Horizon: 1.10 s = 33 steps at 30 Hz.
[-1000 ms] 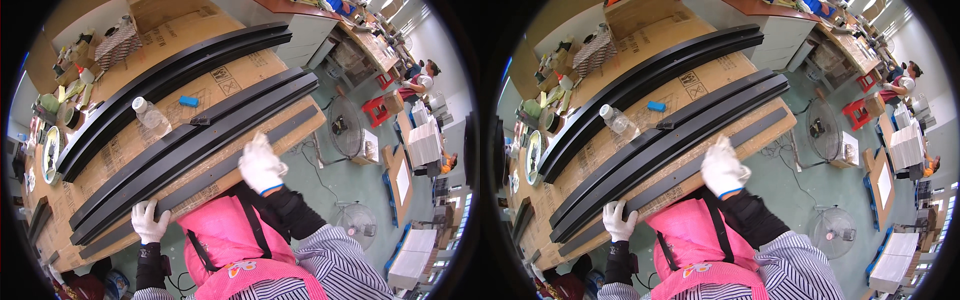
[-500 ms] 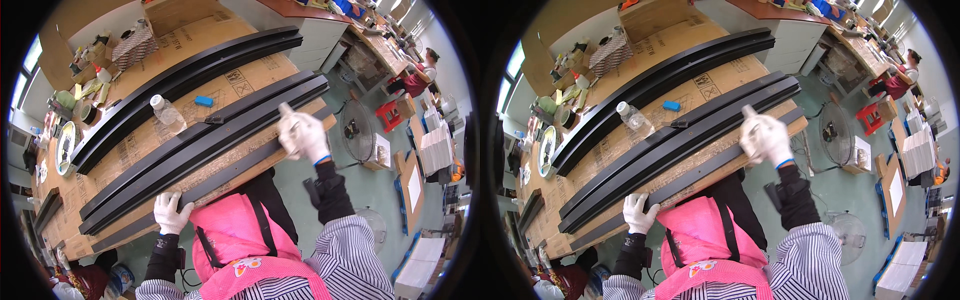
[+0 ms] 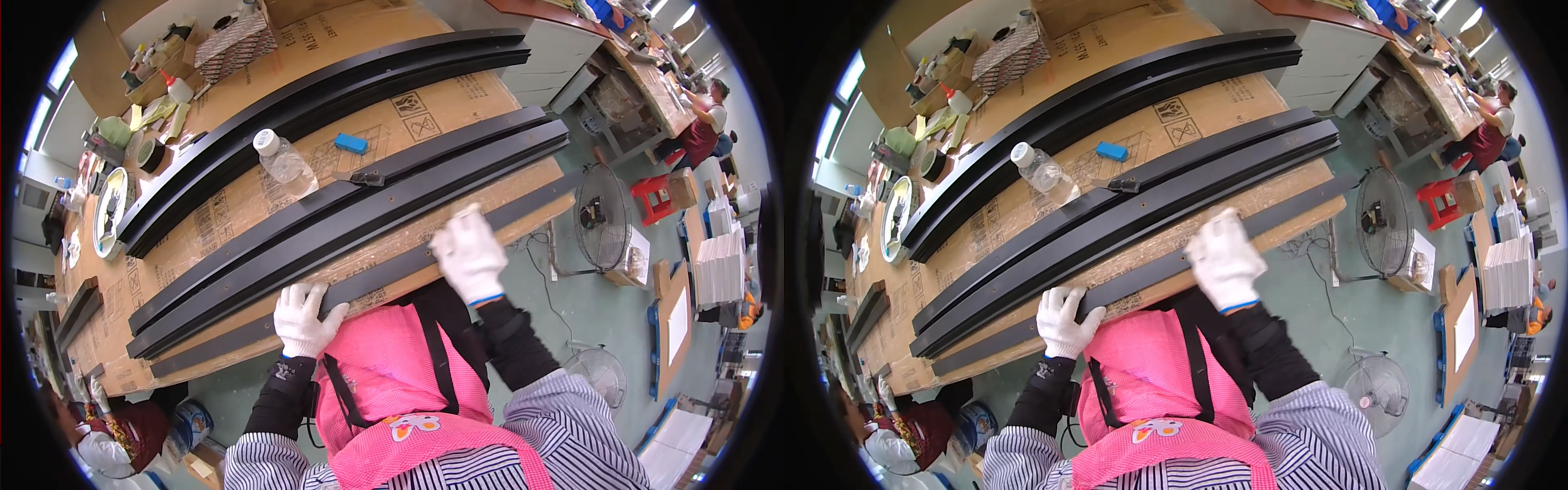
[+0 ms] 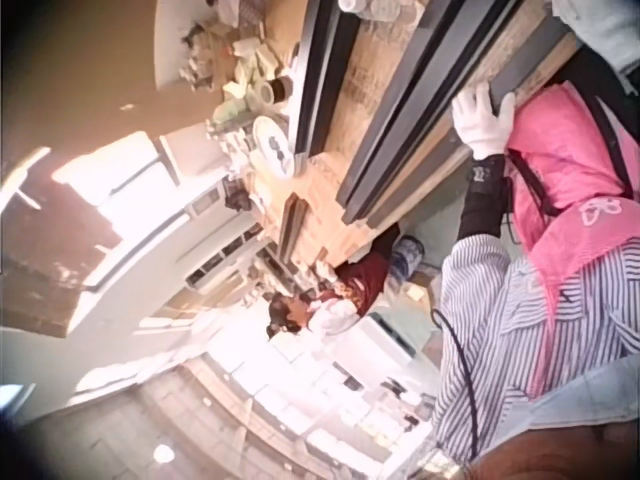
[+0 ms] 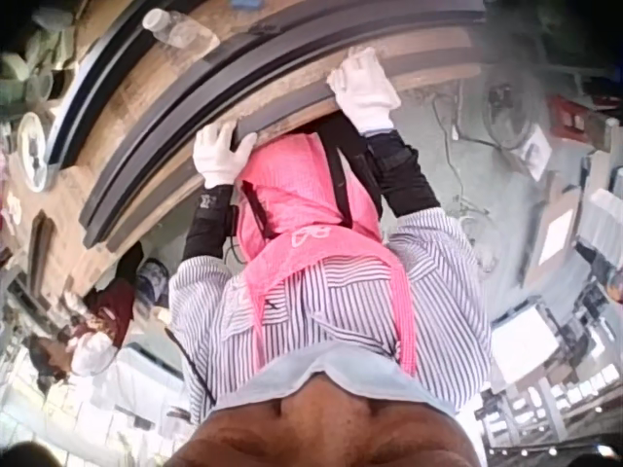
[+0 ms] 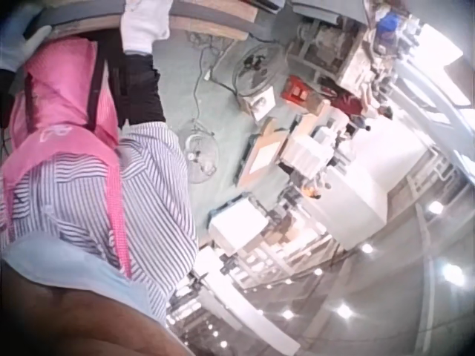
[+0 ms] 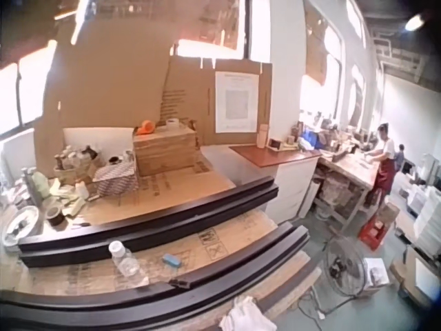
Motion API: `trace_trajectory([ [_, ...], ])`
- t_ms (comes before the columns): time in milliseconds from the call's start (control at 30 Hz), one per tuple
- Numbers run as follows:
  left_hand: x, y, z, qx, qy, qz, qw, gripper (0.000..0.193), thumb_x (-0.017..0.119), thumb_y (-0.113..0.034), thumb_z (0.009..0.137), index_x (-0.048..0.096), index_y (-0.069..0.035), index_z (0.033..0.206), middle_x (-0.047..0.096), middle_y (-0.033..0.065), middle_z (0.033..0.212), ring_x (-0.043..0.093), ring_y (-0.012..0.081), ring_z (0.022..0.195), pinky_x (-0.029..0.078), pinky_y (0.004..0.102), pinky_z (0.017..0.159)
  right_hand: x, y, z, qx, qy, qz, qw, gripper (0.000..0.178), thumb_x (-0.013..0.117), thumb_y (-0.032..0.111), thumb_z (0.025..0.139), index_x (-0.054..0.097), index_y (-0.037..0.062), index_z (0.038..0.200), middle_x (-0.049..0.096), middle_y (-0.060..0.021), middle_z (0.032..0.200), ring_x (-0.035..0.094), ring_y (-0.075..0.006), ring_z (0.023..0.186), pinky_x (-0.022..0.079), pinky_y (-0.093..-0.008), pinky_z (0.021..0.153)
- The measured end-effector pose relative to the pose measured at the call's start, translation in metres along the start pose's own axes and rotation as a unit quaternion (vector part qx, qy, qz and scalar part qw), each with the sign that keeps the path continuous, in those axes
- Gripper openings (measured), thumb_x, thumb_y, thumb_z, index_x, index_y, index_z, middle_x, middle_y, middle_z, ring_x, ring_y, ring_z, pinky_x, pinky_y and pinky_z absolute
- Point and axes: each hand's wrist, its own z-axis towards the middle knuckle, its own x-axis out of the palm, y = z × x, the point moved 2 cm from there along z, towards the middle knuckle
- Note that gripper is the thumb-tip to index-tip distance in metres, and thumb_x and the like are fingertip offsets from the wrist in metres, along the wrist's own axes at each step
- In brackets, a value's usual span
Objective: Cleaning and polishing black furniture components using an eraser block and a cloth.
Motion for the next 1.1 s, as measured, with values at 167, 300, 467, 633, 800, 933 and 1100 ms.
trace_trajectory([
  [167, 0.004, 0.009, -0.009, 0.006, 0.002, 0.039, 0.999, 0.044, 0.088, -0.031, 0.071, 0.073, -0.011, 0.107, 0.064, 0.0084, 0.1, 0.065, 0.0323, 0.094, 0.054, 0.0454, 0.081, 0.036, 0.167, -0.031, -0.177, 0.055, -0.189, 0.965, 0.064, 0.065, 0.042, 0.075, 0.059, 0.0059, 0.128, 0.06, -0.0138, 0.133, 0.057, -0.029, 0.118, 0.049, -0.0383, 0.105],
  [300, 0.005, 0.006, -0.006, 0.015, 0.01, 0.003, 1.0, 0.044, 0.087, -0.031, 0.073, 0.073, -0.011, 0.109, 0.065, 0.0095, 0.101, 0.065, 0.0333, 0.094, 0.055, 0.0454, 0.082, -0.005, 0.145, -0.012, -0.194, 0.236, 0.087, 0.948, 0.04, 0.061, 0.026, 0.093, 0.068, 0.0041, 0.126, 0.062, -0.0199, 0.142, 0.062, -0.0343, 0.128, 0.048, -0.0405, 0.114],
  [467, -0.006, 0.002, -0.011, 0.001, 0.005, 0.016, 1.0, 0.045, 0.088, -0.032, 0.072, 0.073, -0.012, 0.11, 0.065, 0.009, 0.102, 0.065, 0.0333, 0.094, 0.054, 0.0453, 0.082, -0.026, -0.058, 0.028, 0.099, -0.061, 0.027, 0.993, 0.03, 0.059, 0.031, 0.095, 0.07, 0.0087, 0.111, 0.068, -0.018, 0.118, 0.071, -0.0339, 0.101, 0.059, -0.0425, 0.091],
  [633, 0.004, -0.003, -0.004, 0.028, -0.012, 0.013, 0.999, 0.045, 0.087, -0.032, 0.072, 0.072, -0.012, 0.11, 0.064, 0.009, 0.101, 0.065, 0.0329, 0.095, 0.054, 0.0453, 0.08, -0.03, -0.186, 0.043, 0.228, -0.046, -0.065, 0.97, 0.031, 0.059, 0.035, 0.097, 0.069, 0.0093, 0.112, 0.063, -0.0215, 0.127, 0.07, -0.0409, 0.105, 0.058, -0.0511, 0.093],
  [800, 0.002, -0.003, -0.005, 0.02, -0.011, 0.026, 0.999, 0.043, 0.084, -0.031, 0.074, 0.07, -0.01, 0.109, 0.064, 0.0107, 0.101, 0.064, 0.0341, 0.095, 0.054, 0.0463, 0.081, -0.008, -0.013, 0.017, 0.032, -0.034, -0.004, 0.999, 0.028, 0.059, 0.03, 0.097, 0.066, 0.0059, 0.109, 0.061, -0.0206, 0.116, 0.067, -0.0395, 0.098, 0.057, -0.0513, 0.086],
  [933, 0.004, -0.004, -0.003, 0.022, -0.023, 0.021, 0.999, 0.027, 0.073, -0.02, 0.084, 0.071, -0.007, 0.107, 0.067, 0.0127, 0.101, 0.064, 0.0355, 0.095, 0.054, 0.0463, 0.082, 0.066, 0.074, -0.021, -0.139, -0.042, 0.081, 0.986, 0.037, 0.066, 0.03, 0.091, 0.066, 0.0092, 0.121, 0.064, -0.0168, 0.115, 0.067, -0.0341, 0.105, 0.059, -0.0442, 0.086],
  [1100, 0.005, 0.002, -0.009, 0.008, -0.05, 0.011, 0.999, 0.021, 0.07, -0.016, 0.086, 0.073, -0.007, 0.104, 0.068, 0.0119, 0.101, 0.065, 0.0352, 0.093, 0.055, 0.0463, 0.083, -0.006, 0.001, 0.0, -0.072, -0.028, 0.09, 0.993, 0.04, 0.069, 0.033, 0.092, 0.068, 0.0159, 0.128, 0.065, -0.0151, 0.122, 0.067, -0.0341, 0.107, 0.058, -0.0457, 0.09],
])
